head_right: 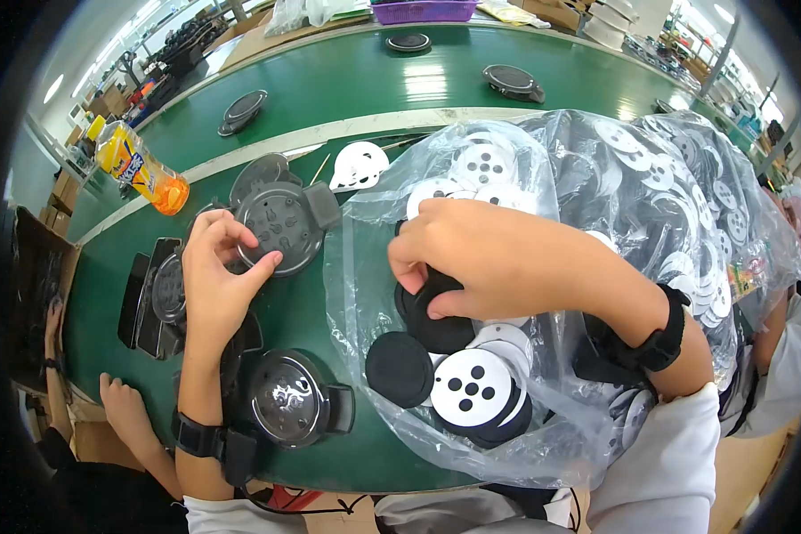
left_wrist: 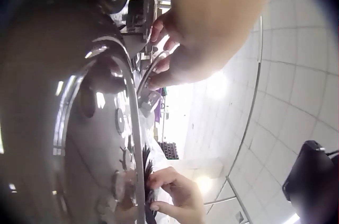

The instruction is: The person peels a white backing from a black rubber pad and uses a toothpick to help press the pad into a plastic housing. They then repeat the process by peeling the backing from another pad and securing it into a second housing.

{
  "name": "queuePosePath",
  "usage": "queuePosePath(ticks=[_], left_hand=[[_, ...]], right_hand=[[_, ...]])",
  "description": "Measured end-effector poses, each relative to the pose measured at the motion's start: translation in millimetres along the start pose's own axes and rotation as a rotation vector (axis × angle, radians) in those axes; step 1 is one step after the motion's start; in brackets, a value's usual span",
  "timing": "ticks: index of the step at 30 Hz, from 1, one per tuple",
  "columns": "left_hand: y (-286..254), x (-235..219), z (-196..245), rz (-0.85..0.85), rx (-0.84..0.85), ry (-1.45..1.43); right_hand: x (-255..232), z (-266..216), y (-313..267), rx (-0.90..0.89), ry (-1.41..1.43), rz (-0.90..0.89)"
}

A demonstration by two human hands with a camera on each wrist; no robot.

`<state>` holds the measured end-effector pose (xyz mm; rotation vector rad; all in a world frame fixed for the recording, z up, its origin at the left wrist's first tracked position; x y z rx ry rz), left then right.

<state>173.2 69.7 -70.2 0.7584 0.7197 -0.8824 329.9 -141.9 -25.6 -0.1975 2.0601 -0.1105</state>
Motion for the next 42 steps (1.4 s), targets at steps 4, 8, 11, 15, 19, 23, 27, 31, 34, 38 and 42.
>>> queuePosePath(ticks=[4, 8, 11, 15, 19, 23, 27, 31, 34, 38, 42], left_hand=[[-2, 0, 8, -0.040, 0.006, -0.606], [-11, -6, 38, -0.105, 0.045, -0.847], [-21, -5, 54, -0.263, 0.151, -0.862], [-29, -1, 63, -0.424, 0.129, -1.141], [-35, -4, 69, -0.333, 0.183, -1.037], [-34, -1, 63, -0.237, 0.213, -0.964], [-31, -2, 62, -0.172, 0.226, -0.980], [-29, -5, 57, -0.203, 0.280, -0.945], [-27, -8, 57, -0.159, 0.363, -0.805], [-27, -11, 56, -0.142, 0.347, -0.746], [-26, -5, 57, -0.080, 0.253, -0.866]], right_hand=[[-12, -13, 1, -0.026, 0.294, 0.153], [-7, -21, 2, -0.072, 0.433, 0.416], [-10, -24, 1, -0.455, 0.206, 0.666], [-7, -38, -4, -0.591, -0.254, 0.728], [7, -36, 1, -0.609, -0.244, 0.681], [4, -31, 6, -0.402, 0.262, 0.644], [8, -26, -1, -0.322, 0.316, 0.554], [0, -36, -6, -0.237, 0.271, 0.556], [-6, -41, -7, -0.075, 0.155, 0.404], [-4, -35, -4, -0.187, 0.065, 0.462], [-4, -23, -2, -0.227, 0.018, 0.506]])
Point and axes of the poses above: each hand's wrist, its own y-axis towards the middle knuckle, its own x-axis out of the palm, z = x × y, the point moved 1 cm from there along y, towards the middle knuckle, and after that the axes turned 10 degrees about -z, right-handed, at the moved point
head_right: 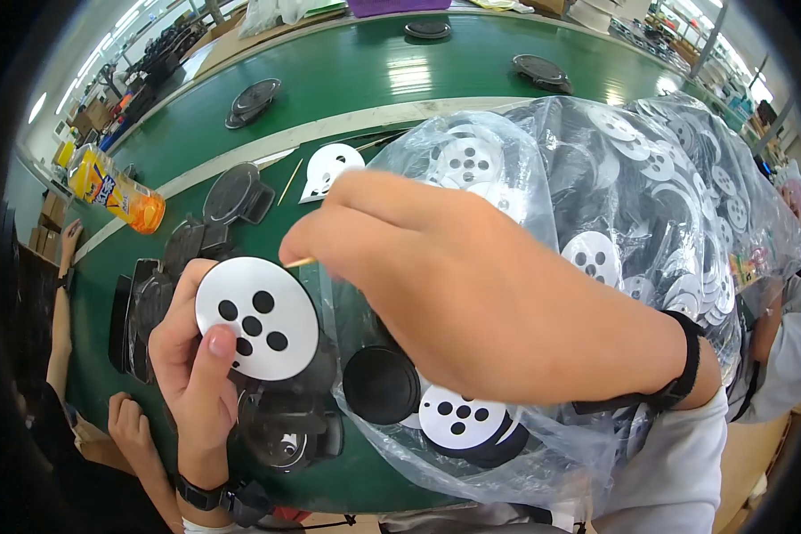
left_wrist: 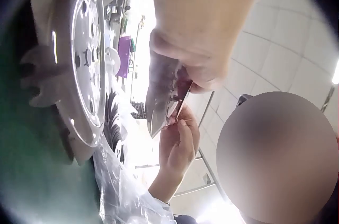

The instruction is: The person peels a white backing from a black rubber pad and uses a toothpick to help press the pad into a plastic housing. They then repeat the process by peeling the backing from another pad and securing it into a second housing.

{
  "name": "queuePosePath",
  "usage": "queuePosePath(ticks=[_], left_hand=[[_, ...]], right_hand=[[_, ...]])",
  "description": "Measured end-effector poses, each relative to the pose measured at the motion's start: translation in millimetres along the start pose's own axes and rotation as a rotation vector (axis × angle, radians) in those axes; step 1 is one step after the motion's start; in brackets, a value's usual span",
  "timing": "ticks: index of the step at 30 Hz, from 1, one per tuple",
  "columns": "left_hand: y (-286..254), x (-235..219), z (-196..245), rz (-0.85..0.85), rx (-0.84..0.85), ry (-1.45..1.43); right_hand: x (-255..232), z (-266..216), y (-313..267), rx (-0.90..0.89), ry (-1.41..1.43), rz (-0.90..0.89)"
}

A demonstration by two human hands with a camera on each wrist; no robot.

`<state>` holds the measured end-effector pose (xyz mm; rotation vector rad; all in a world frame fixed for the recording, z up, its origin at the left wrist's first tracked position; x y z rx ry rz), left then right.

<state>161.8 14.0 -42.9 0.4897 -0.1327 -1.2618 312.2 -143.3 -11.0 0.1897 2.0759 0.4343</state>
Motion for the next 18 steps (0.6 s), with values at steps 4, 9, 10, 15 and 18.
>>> queuePosePath(ticks=[4, 9, 10, 15, 18], left_hand=[[0, -3, 0, 0.000, -0.053, -0.023], [-1, -4, 1, -0.013, -0.001, -0.020], [-1, -5, 1, -0.011, -0.006, -0.016], [-1, -7, 3, -0.065, 0.058, 0.069], [0, -9, 2, -0.093, 0.088, 0.132]], right_hand=[[-9, -11, 1, 0.085, -0.034, -0.025], [-8, -12, 1, 0.201, 0.219, -0.092], [-9, -13, 1, 0.199, 0.224, -0.092], [-5, -9, 2, 0.142, 0.162, -0.016], [-4, -15, 1, 0.234, 0.265, 0.035]])
Point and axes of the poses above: each hand's wrist, its own y-axis towards the middle knuckle, its own x-axis out of the palm, z = x × y, the point moved 1 cm from there along y, towards the middle knuckle, and after that the axes turned 10 degrees about -z, right-handed, at the moved point
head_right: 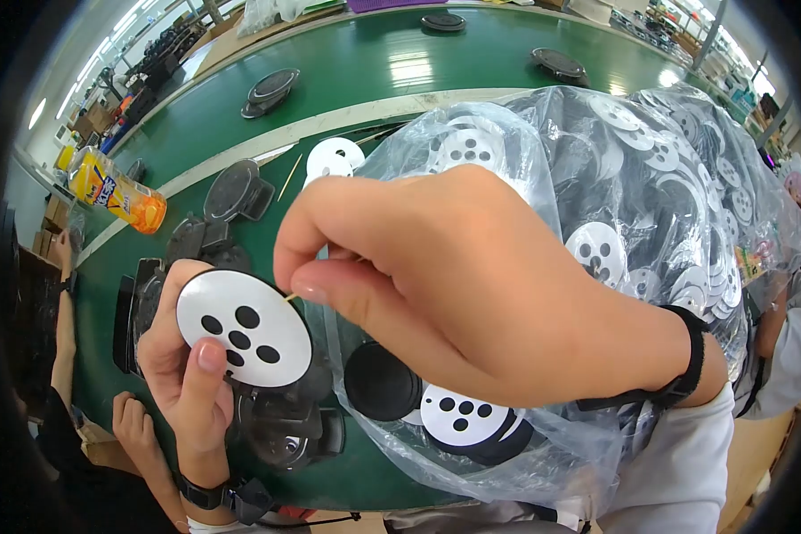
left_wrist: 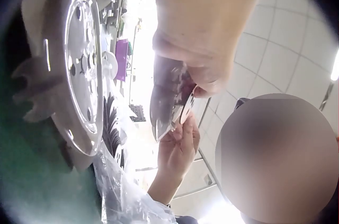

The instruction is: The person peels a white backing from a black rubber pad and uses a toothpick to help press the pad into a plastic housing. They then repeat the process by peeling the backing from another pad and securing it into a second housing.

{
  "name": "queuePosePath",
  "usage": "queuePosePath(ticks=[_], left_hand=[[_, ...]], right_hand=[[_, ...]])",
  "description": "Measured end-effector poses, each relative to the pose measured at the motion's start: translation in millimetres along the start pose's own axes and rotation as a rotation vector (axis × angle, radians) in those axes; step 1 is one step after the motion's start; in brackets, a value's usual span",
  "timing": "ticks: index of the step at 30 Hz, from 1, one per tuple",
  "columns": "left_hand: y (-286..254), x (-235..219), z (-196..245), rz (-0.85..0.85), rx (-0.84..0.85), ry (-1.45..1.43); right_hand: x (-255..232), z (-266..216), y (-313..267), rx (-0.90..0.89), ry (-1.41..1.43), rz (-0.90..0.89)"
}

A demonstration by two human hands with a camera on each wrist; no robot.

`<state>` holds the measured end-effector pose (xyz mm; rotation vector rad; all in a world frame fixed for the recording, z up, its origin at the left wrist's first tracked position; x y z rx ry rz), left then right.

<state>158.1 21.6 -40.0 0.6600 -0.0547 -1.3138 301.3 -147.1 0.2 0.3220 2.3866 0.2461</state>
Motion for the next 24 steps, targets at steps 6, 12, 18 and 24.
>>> queuePosePath(ticks=[6, 12, 18, 24], left_hand=[[0.2, 2.7, -2.5, -0.011, 0.082, 0.008], [0.4, 3.3, -1.0, 0.016, 0.042, -0.008], [0.6, 4.1, -1.3, 0.016, 0.029, -0.021], [0.5, 5.1, -1.5, 0.005, 0.025, -0.008]], right_hand=[[2.7, 5.1, -0.6, -0.047, -0.018, 0.002], [-0.9, 4.4, 0.7, -0.128, -0.051, -0.007], [-0.7, 6.5, 2.0, -0.202, -0.125, 0.016], [0.9, 5.9, 3.0, -0.246, -0.245, 0.091]])
Point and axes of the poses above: each hand's wrist, its own y-axis towards the middle knuckle, its own x-axis out of the palm, z = x × y, the point moved 1 cm from there along y, towards the middle knuckle, and after that the axes turned 10 degrees about -z, right-handed, at the moved point
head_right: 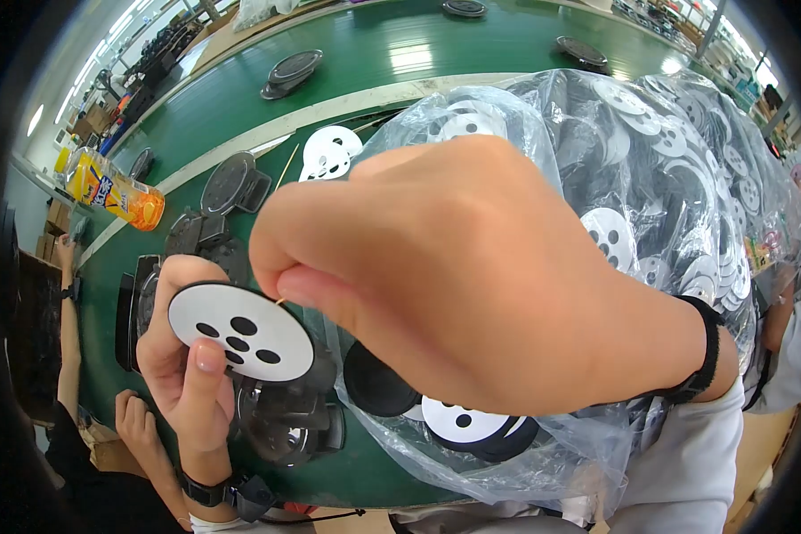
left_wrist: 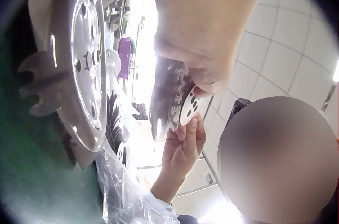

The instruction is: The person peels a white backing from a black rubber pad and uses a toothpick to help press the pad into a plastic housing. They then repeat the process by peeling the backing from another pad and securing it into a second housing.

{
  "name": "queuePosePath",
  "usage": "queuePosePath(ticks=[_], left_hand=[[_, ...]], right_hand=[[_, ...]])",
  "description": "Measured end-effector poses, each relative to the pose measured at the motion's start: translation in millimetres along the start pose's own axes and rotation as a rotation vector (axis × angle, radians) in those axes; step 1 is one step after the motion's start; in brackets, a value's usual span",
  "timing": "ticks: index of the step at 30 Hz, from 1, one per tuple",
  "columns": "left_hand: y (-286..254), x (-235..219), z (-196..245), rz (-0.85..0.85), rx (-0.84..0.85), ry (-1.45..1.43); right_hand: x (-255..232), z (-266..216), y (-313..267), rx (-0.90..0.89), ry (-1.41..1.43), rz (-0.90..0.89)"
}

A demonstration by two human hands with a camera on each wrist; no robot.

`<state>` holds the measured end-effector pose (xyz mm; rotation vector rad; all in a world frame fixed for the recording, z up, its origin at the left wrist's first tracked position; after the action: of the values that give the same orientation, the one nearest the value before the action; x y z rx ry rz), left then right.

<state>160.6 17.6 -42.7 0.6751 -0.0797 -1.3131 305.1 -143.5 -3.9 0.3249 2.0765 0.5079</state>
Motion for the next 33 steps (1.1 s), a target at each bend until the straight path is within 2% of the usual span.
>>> queuePosePath(ticks=[4, 6, 10, 15, 19, 28, 30, 33], left_hand=[[0.3, -0.5, -0.2, -0.033, 0.036, 0.067], [0.5, 0.6, 1.3, -0.022, 0.039, 0.119], [-1.0, 3.6, -0.1, 0.030, 0.009, 0.119], [-3.6, 4.6, -3.7, 0.043, 0.044, 0.167], [-4.3, 4.9, -3.5, 0.038, 0.049, 0.206], [-2.5, 5.8, -0.7, 0.007, 0.039, 0.259], [-2.1, 5.3, -0.2, 0.002, 0.060, 0.305], [-3.6, 7.7, -0.8, 0.023, 0.050, 0.259]], right_hand=[[-3.8, -5.8, -2.8, 0.044, -0.206, -0.077], [-0.5, -2.3, -3.7, -0.008, -0.174, -0.020], [5.0, -3.0, -3.2, -0.003, -0.049, 0.045], [2.0, -4.7, -4.9, -0.025, -0.134, -0.029], [3.1, -5.1, -4.0, -0.019, -0.090, 0.004], [-1.4, -5.3, -5.1, 0.106, -0.059, -0.094], [-2.8, -4.8, -4.8, 0.223, 0.255, -0.151], [0.9, -0.8, -5.7, 0.171, 0.194, -0.118]])
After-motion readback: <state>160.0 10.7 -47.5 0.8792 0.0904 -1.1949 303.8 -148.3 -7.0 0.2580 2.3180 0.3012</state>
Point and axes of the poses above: each hand's wrist, its own y-axis towards the middle knuckle, its own x-axis out of the palm, z = x × y, the point moved 1 cm from there along y, towards the middle knuckle, and after that the axes turned 10 degrees about -z, right-handed, at the moved point
